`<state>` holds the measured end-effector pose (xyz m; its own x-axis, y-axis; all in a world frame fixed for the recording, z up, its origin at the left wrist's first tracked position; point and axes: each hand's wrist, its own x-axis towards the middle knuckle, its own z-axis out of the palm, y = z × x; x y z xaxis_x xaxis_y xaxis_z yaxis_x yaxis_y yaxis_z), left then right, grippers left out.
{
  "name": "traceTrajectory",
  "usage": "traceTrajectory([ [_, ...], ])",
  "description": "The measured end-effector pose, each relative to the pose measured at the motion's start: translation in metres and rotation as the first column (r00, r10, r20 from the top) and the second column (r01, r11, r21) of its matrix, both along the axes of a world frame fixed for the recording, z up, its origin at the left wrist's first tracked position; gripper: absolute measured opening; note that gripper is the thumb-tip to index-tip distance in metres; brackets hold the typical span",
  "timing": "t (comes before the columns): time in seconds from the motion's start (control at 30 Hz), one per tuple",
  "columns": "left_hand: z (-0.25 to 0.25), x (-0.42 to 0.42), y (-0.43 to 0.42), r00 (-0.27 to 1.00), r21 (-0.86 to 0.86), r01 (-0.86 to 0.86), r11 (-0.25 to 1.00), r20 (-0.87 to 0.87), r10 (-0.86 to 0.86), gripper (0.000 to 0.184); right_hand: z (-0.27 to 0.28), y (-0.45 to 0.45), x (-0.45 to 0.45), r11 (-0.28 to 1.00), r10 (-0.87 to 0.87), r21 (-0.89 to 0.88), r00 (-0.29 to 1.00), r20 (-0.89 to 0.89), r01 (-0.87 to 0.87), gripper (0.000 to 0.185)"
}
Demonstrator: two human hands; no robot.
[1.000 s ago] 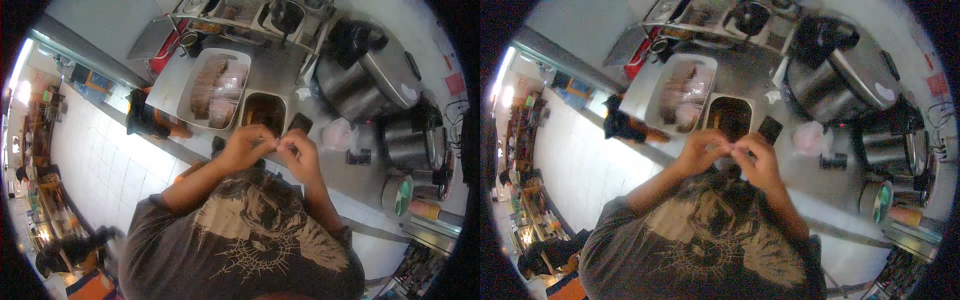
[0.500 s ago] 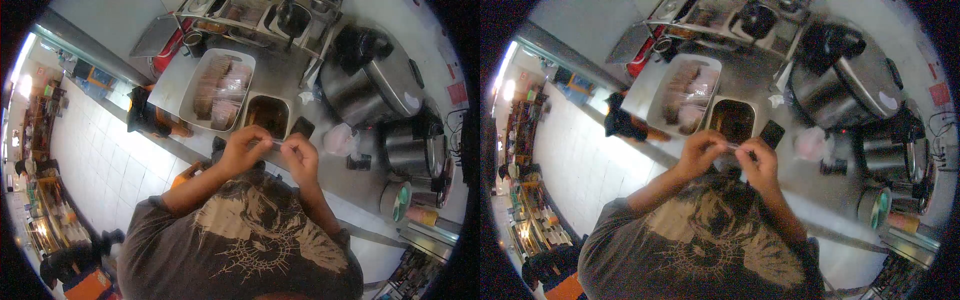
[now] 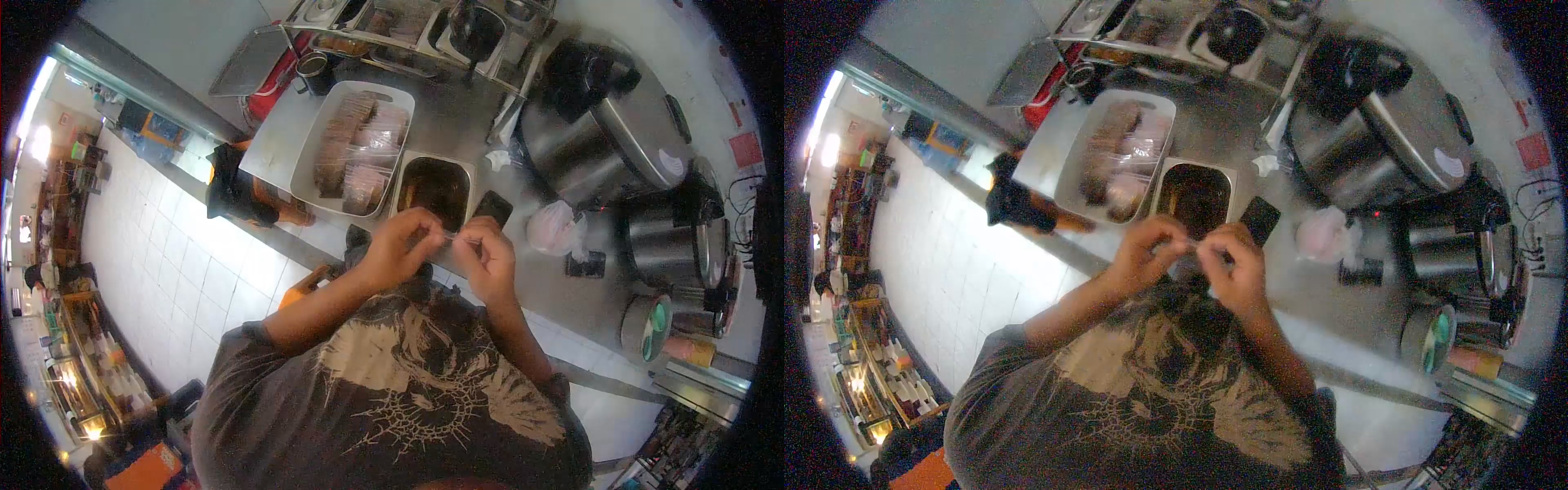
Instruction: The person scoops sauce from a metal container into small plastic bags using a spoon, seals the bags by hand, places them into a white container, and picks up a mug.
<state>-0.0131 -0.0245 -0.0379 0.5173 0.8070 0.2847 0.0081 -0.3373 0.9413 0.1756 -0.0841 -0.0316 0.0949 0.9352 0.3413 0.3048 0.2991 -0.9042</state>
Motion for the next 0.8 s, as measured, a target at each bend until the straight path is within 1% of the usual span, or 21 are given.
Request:
traceTrajectory([
  [0.07, 0.003, 0.001, 0.000, 0.999, 0.026, 0.035, 0.999, -0.008, -0.034, 0.008, 0.003, -0.001, 0.000, 1.000, -0.014, -0.003, 1.000, 0.008, 0.014, 0.007],
  [0.17, -0.006, 0.002, -0.001, 0.999, 0.089, 0.015, 0.996, -0.040, -0.012, 0.008, 0.009, 0.001, 0.001, 0.998, 0.057, -0.004, 0.994, 0.098, -0.057, 0.007],
  [0.27, 0.002, -0.002, -0.001, 0.995, 0.151, 0.032, 0.988, -0.095, -0.017, 0.008, 0.011, 0.002, -0.001, 0.995, 0.089, 0.030, 0.986, 0.137, -0.094, 0.007],
  [0.37, 0.001, -0.003, -0.002, 0.999, 0.071, 0.051, 0.996, -0.015, -0.050, 0.008, 0.010, 0.001, -0.001, 0.996, 0.085, 0.004, 0.986, 0.141, -0.087, 0.008],
  [0.47, -0.011, -0.003, -0.004, 0.997, -0.055, 0.034, 0.998, 0.072, -0.030, 0.008, 0.009, 0.000, -0.003, 0.997, 0.047, -0.065, 0.996, 0.072, -0.042, 0.007],
  [0.57, -0.001, -0.011, -0.003, 0.998, 0.050, 0.004, 0.999, -0.059, -0.001, 0.008, 0.004, -0.001, -0.006, 0.992, 0.049, -0.116, 0.999, -0.001, -0.049, 0.007],
  [0.67, 0.001, -0.014, -0.004, 0.997, -0.001, -0.031, 1.000, -0.071, 0.031, 0.007, 0.000, -0.003, -0.004, 0.987, 0.064, -0.148, 0.998, 0.000, -0.064, 0.008],
  [0.77, -0.003, -0.012, -0.004, 1.000, 0.025, 0.002, 1.000, 0.011, -0.003, 0.006, 0.008, 0.000, -0.003, 0.997, 0.080, -0.020, 0.983, 0.166, -0.077, 0.008],
  [0.8, -0.004, -0.011, -0.004, 1.000, 0.036, 0.002, 0.999, 0.001, -0.002, 0.006, 0.007, 0.001, -0.004, 0.996, 0.086, -0.031, 0.982, 0.167, -0.082, 0.008],
])
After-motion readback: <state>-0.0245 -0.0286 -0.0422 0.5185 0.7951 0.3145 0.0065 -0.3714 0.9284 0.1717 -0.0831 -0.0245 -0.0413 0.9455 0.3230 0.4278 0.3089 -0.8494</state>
